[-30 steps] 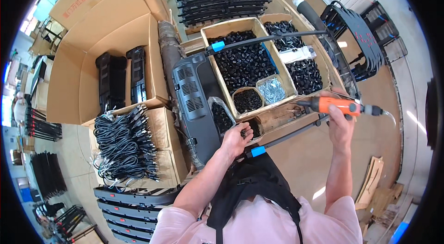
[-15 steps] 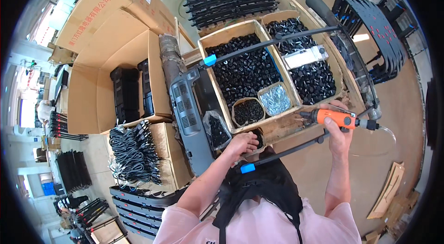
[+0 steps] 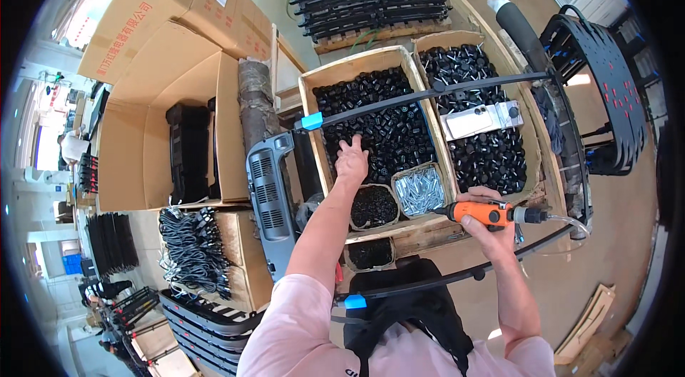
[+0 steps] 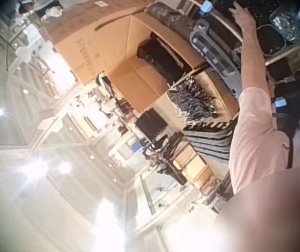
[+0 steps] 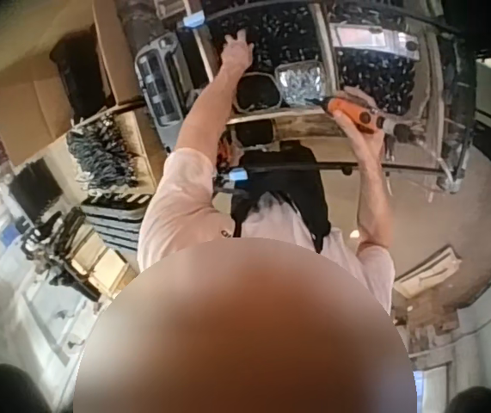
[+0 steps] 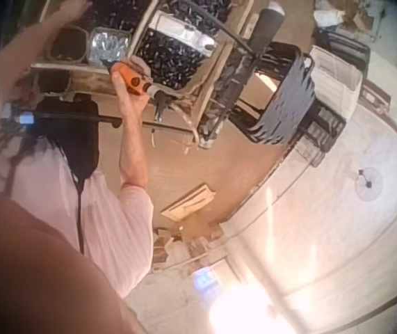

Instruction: Assemble treadmill components by attaching plastic covers and securing wiring with ties and a pneumatic screwdriver.

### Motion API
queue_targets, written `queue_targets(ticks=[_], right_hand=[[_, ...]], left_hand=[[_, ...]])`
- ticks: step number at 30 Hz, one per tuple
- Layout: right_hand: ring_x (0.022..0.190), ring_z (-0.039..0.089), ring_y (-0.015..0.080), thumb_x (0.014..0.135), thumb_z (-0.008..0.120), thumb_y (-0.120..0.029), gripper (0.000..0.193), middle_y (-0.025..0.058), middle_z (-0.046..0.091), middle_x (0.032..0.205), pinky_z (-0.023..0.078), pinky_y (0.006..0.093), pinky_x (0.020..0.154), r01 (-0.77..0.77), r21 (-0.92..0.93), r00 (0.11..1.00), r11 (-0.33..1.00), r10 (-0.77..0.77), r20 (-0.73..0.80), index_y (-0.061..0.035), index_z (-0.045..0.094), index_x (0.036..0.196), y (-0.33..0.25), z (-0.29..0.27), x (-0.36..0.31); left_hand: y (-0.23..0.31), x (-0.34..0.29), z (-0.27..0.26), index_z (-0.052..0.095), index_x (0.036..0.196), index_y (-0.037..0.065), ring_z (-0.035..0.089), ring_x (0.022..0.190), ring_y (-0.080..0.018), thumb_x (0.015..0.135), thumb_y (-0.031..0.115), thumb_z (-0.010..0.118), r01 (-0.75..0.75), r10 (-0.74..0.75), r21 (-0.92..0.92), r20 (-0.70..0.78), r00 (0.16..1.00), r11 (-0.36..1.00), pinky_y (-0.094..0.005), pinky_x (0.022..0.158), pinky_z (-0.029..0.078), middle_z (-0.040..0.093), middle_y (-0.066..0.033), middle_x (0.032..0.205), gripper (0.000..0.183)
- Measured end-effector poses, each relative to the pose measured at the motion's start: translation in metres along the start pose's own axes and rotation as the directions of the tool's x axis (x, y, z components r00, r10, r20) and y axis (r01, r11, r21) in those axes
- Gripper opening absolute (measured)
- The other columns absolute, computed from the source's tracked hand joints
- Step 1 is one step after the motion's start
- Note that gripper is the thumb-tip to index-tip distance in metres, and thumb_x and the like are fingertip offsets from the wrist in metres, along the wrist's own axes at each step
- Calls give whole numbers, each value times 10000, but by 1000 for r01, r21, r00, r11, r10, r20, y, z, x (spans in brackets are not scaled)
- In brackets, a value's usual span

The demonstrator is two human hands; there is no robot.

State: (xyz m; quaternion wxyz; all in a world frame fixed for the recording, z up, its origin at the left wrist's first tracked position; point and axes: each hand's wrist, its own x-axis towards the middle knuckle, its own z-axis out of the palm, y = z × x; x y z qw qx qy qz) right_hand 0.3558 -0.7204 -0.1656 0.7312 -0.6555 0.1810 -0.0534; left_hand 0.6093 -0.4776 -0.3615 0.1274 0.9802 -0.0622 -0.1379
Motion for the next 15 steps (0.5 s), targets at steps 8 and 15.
queue_targets(ticks=[8, 15], right_hand=[[1130, 676, 202, 883, 777, -41, 556, 159, 697, 1259, 552, 367, 1019, -102, 42, 994, 994, 104, -33, 9, 547, 1386, 21, -5, 40], [1109, 673, 172, 883, 810, -65, 549, 131, 696, 1263, 546, 328, 994, -31, 99, 998, 995, 35, -42, -13, 573, 1375, 72, 61, 125]], left_hand=[[-9, 16, 19, 508, 1290, 93, 725, 981, -362, 1016, 207, 635, -241, 238, 135, 37, 971, 961, -463, 808, 624, 641, -187, 1139, 323], [-17, -3, -11, 528, 1211, 75, 649, 726, -196, 1033, 217, 615, 262, -205, -833, 183, 961, 488, -346, 516, 489, 608, -75, 820, 244]])
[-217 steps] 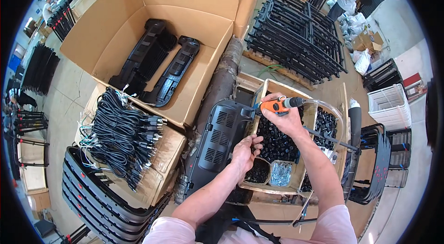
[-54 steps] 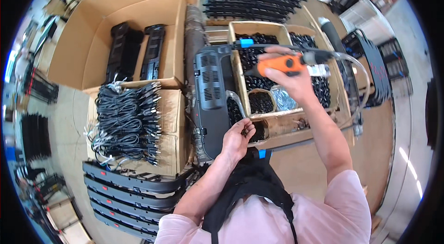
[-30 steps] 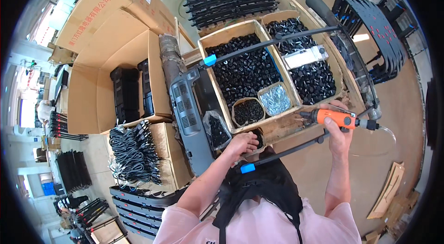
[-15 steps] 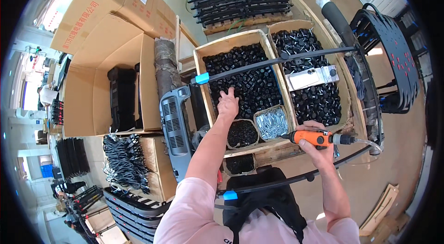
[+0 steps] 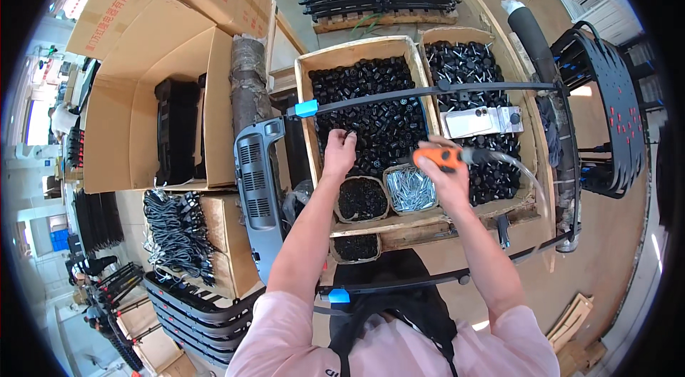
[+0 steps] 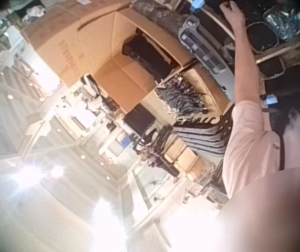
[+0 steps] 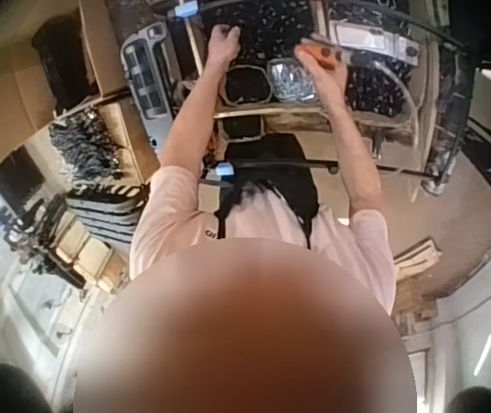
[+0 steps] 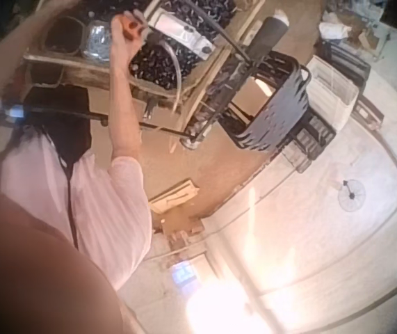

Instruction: Assemble treadmill components by attaching plastic covers and securing wiring with ties and a pneumatic screwdriver.

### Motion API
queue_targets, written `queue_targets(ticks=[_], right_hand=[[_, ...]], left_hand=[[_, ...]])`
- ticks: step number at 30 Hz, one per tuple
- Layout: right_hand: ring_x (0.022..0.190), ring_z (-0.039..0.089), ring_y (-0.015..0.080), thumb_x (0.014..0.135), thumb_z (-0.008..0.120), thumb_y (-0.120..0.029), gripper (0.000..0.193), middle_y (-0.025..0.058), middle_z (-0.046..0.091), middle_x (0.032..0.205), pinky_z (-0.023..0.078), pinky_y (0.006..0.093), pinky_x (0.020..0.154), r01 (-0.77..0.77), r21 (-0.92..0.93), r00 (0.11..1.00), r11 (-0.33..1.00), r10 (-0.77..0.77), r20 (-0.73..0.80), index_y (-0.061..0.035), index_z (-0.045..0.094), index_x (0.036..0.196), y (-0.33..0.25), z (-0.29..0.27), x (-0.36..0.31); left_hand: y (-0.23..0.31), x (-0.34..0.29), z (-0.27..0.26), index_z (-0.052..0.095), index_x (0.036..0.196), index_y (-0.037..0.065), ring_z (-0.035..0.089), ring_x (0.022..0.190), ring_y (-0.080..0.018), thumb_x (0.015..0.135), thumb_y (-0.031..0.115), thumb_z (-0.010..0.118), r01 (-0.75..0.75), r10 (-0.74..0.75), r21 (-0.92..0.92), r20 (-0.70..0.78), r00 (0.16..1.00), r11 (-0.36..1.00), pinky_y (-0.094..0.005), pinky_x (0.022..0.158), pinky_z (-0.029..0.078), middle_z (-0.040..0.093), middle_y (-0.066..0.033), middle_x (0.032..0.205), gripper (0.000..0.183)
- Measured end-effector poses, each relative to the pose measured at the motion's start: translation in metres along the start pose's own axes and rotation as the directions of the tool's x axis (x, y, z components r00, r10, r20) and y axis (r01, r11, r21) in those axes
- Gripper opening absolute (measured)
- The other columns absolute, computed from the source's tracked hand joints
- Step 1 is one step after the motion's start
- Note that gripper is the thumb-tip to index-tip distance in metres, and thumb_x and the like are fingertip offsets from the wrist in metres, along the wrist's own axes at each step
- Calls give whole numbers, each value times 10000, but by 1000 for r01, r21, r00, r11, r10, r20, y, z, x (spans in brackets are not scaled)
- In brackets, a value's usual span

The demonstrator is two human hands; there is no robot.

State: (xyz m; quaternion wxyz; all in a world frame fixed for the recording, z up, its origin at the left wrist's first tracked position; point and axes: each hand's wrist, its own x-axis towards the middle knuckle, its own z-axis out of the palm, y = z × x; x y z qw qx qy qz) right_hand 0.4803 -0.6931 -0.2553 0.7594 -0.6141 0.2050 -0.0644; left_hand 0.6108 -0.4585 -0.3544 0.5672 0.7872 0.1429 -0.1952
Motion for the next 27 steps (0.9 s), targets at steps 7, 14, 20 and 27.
queue_targets(ticks=[7, 14, 20, 27], right_hand=[[996, 677, 152, 876, 822, -183, 479, 63, 697, 1093, 563, 313, 867, -105, -298, 993, 949, 85, -79, -7, 622, 1274, 64, 33, 71], [967, 739, 379, 883, 738, -308, 375, 211, 738, 1052, 596, 468, 852, 123, -952, 844, 280, 475, 249, -9, 718, 1107, 84, 0, 33], [1010, 735, 413, 872, 702, -232, 275, 249, 750, 1059, 582, 486, 952, 310, -949, 913, 58, 260, 314, 31, 743, 937, 125, 4, 4], [1000, 723, 427, 915, 663, -221, 273, 262, 746, 990, 569, 496, 907, 272, -932, 900, 239, 280, 335, -10, 757, 1060, 109, -17, 6]], left_hand=[[16, -107, -29, 483, 1133, 138, 506, 616, -133, 1018, 95, 457, 359, -81, -695, 399, 913, 623, -259, 462, 330, 594, -63, 890, 125], [-15, -173, -59, 536, 1224, 92, 633, 787, -150, 1051, 97, 508, 405, -26, -701, 484, 875, 588, -265, 616, 487, 681, -87, 1064, 176], [-28, -204, -74, 580, 1368, 73, 634, 827, -99, 1115, 155, 525, 382, -5, -622, 520, 854, 684, -237, 658, 513, 697, -54, 1097, 272], [-37, -223, -84, 535, 1404, 80, 619, 796, -77, 1125, 182, 524, 340, -50, -568, 463, 885, 749, -220, 628, 508, 694, -37, 1066, 297]])
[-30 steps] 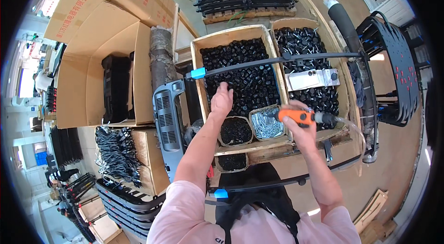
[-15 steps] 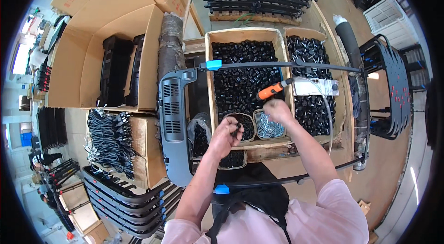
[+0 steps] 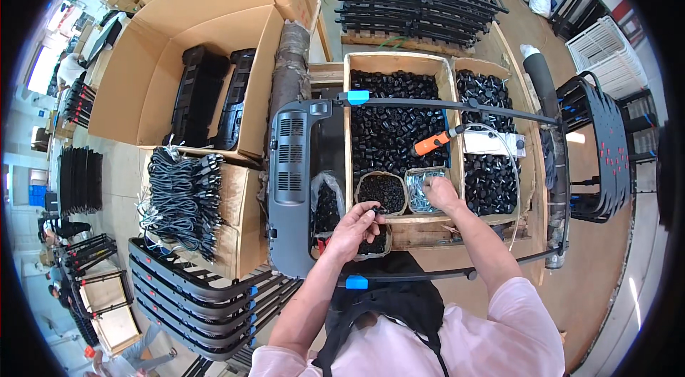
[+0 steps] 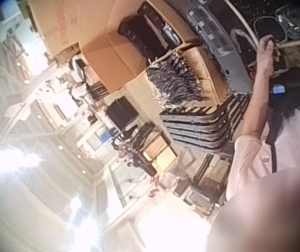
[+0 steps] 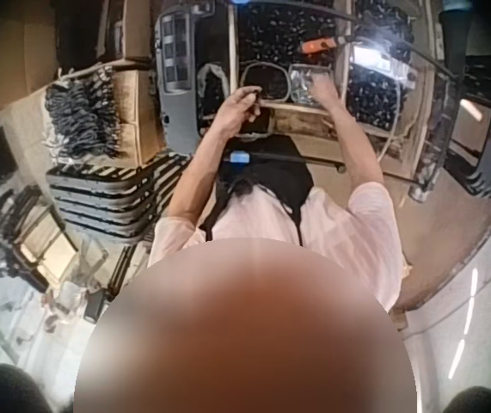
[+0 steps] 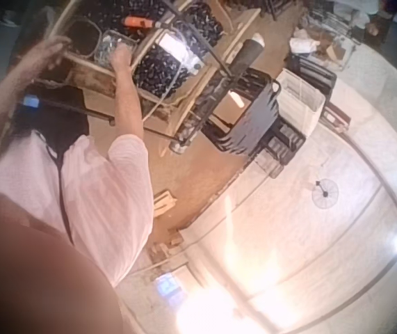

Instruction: Assemble treadmill components by attaching plastic covers and securing wiring with ties and a pneumatic screwdriver.

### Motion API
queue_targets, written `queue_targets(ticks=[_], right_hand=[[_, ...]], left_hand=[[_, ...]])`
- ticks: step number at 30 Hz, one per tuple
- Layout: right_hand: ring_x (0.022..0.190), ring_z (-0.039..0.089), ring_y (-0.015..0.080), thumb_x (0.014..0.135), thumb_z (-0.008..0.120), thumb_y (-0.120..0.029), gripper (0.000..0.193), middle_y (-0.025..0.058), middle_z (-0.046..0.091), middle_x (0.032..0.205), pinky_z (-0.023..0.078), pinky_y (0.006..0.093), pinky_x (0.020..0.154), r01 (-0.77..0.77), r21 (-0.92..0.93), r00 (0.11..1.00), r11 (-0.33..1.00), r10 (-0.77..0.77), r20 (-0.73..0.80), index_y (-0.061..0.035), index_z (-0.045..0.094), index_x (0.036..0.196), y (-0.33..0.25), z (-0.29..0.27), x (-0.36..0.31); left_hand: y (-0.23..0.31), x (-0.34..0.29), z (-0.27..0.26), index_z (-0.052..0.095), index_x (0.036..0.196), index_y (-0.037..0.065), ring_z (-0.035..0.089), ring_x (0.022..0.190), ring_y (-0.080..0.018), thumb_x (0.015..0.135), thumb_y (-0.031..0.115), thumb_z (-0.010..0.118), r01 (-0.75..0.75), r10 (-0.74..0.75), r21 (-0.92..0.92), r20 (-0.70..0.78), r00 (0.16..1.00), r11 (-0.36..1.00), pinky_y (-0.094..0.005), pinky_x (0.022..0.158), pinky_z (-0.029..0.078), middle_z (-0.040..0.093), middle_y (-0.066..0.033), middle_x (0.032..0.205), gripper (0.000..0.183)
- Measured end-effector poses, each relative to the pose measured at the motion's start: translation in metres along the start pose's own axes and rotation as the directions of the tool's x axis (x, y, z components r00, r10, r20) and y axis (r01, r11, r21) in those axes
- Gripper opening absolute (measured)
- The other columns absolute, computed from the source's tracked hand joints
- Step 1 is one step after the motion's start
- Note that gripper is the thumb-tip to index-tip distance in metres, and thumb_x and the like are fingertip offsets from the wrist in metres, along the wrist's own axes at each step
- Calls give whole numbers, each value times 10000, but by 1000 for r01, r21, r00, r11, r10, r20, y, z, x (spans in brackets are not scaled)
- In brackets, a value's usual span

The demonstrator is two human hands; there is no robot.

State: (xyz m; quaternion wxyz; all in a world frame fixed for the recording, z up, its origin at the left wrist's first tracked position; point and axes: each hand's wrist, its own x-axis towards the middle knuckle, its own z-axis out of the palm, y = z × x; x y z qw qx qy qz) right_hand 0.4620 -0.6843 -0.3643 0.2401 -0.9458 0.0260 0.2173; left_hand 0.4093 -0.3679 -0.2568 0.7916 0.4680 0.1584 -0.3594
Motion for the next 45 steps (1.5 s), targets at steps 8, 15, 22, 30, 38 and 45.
queue_targets(ticks=[8, 15, 22, 30, 38, 45], right_hand=[[874, 731, 329, 1006, 652, -257, 264, 178, 745, 934, 552, 437, 775, 196, 386, 979, 901, -204, -21, -15, 724, 1084, -125, -66, -77], [940, 708, 389, 960, 631, -144, 190, 182, 718, 996, 573, 483, 814, 608, 131, 793, 783, -606, -59, -26, 696, 1094, -181, -70, -105], [994, 699, 371, 964, 593, -111, 173, 172, 703, 1014, 565, 458, 846, 668, 76, 737, 741, -672, 71, -22, 693, 1074, -218, -65, -122], [966, 707, 396, 975, 594, -145, 169, 208, 721, 985, 576, 483, 824, 593, 97, 795, 799, -601, 89, -2, 666, 1027, -248, -41, -126], [959, 717, 351, 970, 555, -44, 194, 169, 711, 963, 571, 453, 847, 659, 144, 750, 738, -658, -64, -23, 711, 1084, -283, -30, -140], [986, 689, 341, 905, 693, -94, 180, 142, 667, 1072, 572, 425, 858, 743, 91, 668, 663, -728, -154, -20, 699, 1069, -315, -18, -148]], left_hand=[[-3, -22, -8, 586, 1371, 46, 597, 780, -59, 1110, 174, 547, -98, 96, 212, 16, 995, 972, -204, 638, 503, 696, -24, 1053, 294], [6, -46, -22, 589, 1376, 36, 592, 766, -53, 1101, 163, 561, -126, 115, 328, 54, 992, 936, -202, 632, 506, 703, -19, 1027, 304], [1, -73, -36, 620, 1291, 30, 602, 778, -57, 1104, 169, 563, -139, 124, 283, 70, 990, 949, -203, 649, 511, 722, -22, 1027, 240], [9, -106, -48, 618, 1236, 35, 603, 738, -77, 1124, 218, 523, -71, 72, 220, 2, 997, 973, -226, 635, 517, 729, -38, 1003, 234], [-8, -114, -79, 616, 1163, 47, 625, 727, -105, 1137, 234, 497, -82, 82, 10, -27, 996, 997, -253, 630, 541, 742, -64, 1027, 224], [-9, -132, -97, 617, 1165, 53, 704, 829, -127, 1139, 267, 494, -115, 108, -115, -66, 992, 987, -263, 698, 594, 732, -63, 1034, 249]])
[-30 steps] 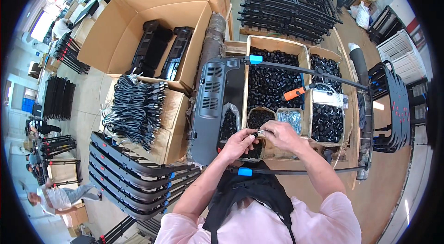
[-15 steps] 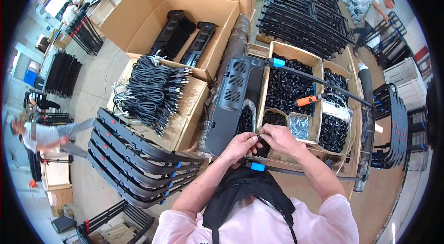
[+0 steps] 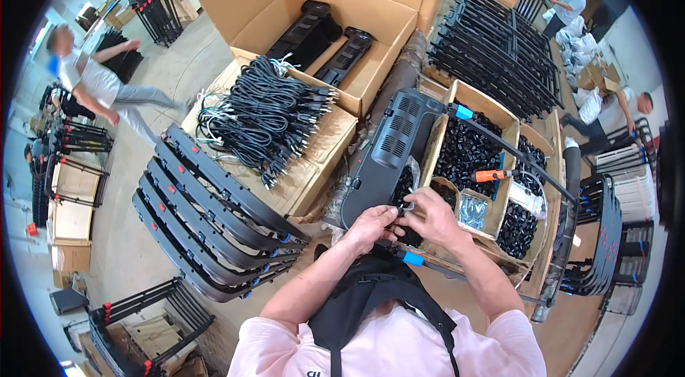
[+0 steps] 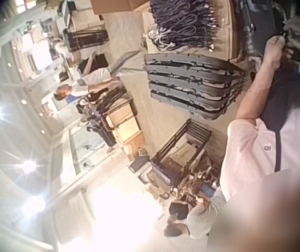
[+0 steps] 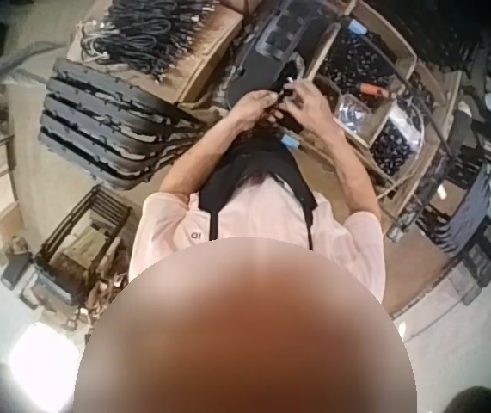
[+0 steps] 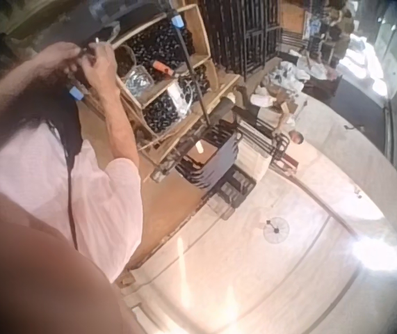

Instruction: Assemble treadmill components by attaching plastic covers and securing wiring with ties and a pneumatic screwdriver.

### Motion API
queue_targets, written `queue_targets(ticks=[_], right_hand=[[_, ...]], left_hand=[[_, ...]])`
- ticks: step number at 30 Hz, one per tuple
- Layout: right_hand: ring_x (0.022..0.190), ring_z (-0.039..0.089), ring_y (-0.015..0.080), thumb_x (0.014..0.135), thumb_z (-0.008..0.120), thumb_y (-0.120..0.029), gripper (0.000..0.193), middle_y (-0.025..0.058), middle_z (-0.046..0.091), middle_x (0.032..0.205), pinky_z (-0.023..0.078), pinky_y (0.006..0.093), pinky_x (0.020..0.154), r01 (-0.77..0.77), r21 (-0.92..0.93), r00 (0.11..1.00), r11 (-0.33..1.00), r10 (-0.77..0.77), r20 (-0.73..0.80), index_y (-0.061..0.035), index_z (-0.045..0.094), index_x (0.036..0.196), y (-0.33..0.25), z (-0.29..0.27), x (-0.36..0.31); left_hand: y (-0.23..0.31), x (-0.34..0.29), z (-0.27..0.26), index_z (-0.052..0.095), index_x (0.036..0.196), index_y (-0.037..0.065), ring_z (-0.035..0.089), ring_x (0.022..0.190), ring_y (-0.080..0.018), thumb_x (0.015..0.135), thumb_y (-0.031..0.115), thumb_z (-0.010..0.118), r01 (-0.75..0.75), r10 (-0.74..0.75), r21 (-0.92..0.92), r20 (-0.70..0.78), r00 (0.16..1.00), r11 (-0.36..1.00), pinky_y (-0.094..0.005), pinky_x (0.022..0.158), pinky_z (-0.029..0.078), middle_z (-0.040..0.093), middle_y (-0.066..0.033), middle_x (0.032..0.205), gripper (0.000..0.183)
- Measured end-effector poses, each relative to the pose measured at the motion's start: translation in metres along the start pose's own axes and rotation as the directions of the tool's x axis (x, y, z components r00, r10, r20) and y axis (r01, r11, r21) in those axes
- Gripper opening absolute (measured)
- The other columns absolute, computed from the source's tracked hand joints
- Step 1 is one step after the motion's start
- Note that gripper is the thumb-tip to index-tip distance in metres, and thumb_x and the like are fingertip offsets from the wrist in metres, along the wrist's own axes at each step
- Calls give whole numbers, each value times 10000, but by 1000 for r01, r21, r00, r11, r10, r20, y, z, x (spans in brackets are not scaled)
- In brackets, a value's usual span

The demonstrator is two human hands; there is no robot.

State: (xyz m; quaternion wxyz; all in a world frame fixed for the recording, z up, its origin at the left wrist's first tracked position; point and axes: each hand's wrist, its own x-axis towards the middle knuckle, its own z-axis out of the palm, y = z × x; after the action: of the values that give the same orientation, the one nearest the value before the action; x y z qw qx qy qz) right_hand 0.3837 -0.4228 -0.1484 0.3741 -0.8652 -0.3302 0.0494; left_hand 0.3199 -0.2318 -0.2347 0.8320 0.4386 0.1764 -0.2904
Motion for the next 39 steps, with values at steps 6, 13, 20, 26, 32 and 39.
queue_targets(ticks=[6, 13, 20, 26, 32, 39], right_hand=[[1000, 694, 340, 849, 776, -152, 288, 144, 686, 1073, 573, 428, 852, 97, -94, 992, 991, -89, 86, -17, 731, 1101, 7, 33, 4], [974, 688, 343, 841, 798, -142, 277, 147, 690, 1018, 567, 424, 834, 104, -65, 994, 992, -103, 17, 3, 738, 1070, 0, 57, 37], [958, 694, 330, 850, 817, -166, 292, 149, 688, 1015, 570, 406, 828, 1, -34, 1000, 999, -1, -8, -2, 744, 1081, -4, 52, 34], [911, 705, 294, 867, 797, -187, 302, 146, 697, 1020, 575, 398, 808, -223, 57, 974, 973, 225, -38, 2, 737, 1094, -5, 37, -24], [898, 692, 293, 861, 797, -152, 269, 140, 691, 1010, 561, 377, 822, -493, 20, 821, 870, 473, -321, 8, 730, 1067, 25, -2, -103], [887, 693, 249, 876, 793, -131, 249, 124, 686, 997, 556, 366, 827, -610, 98, 643, 787, 563, -520, 6, 719, 1071, 28, -49, -147]], left_hand=[[3, -16, -6, 612, 1176, 58, 686, 800, -117, 1139, 301, 496, -38, 36, -84, -26, 999, 996, -260, 661, 569, 705, -33, 1000, 272], [-9, -46, -43, 607, 1204, 69, 577, 734, -84, 1141, 299, 489, -103, 97, -64, -93, 991, 993, -232, 600, 462, 641, -3, 973, 266], [-3, -66, -34, 554, 1257, 11, 588, 824, -118, 1142, 239, 476, -132, 116, -178, -101, 988, 975, -279, 674, 504, 612, -35, 1027, 267], [-2, -37, -13, 605, 1153, 61, 475, 621, -53, 1144, 352, 476, 5, -5, 92, 4, 1000, 996, -207, 516, 376, 517, 48, 811, 319], [-3, 15, 48, 621, 1308, 71, 432, 676, -50, 1145, 286, 468, 38, -69, 284, 100, 993, 958, -222, 560, 373, 484, 53, 835, 311], [-22, 99, 99, 658, 1220, -1, 630, 948, -165, 1089, 272, 581, -196, 114, 574, 175, 978, 795, -328, 880, 516, 697, -80, 1028, 313]])
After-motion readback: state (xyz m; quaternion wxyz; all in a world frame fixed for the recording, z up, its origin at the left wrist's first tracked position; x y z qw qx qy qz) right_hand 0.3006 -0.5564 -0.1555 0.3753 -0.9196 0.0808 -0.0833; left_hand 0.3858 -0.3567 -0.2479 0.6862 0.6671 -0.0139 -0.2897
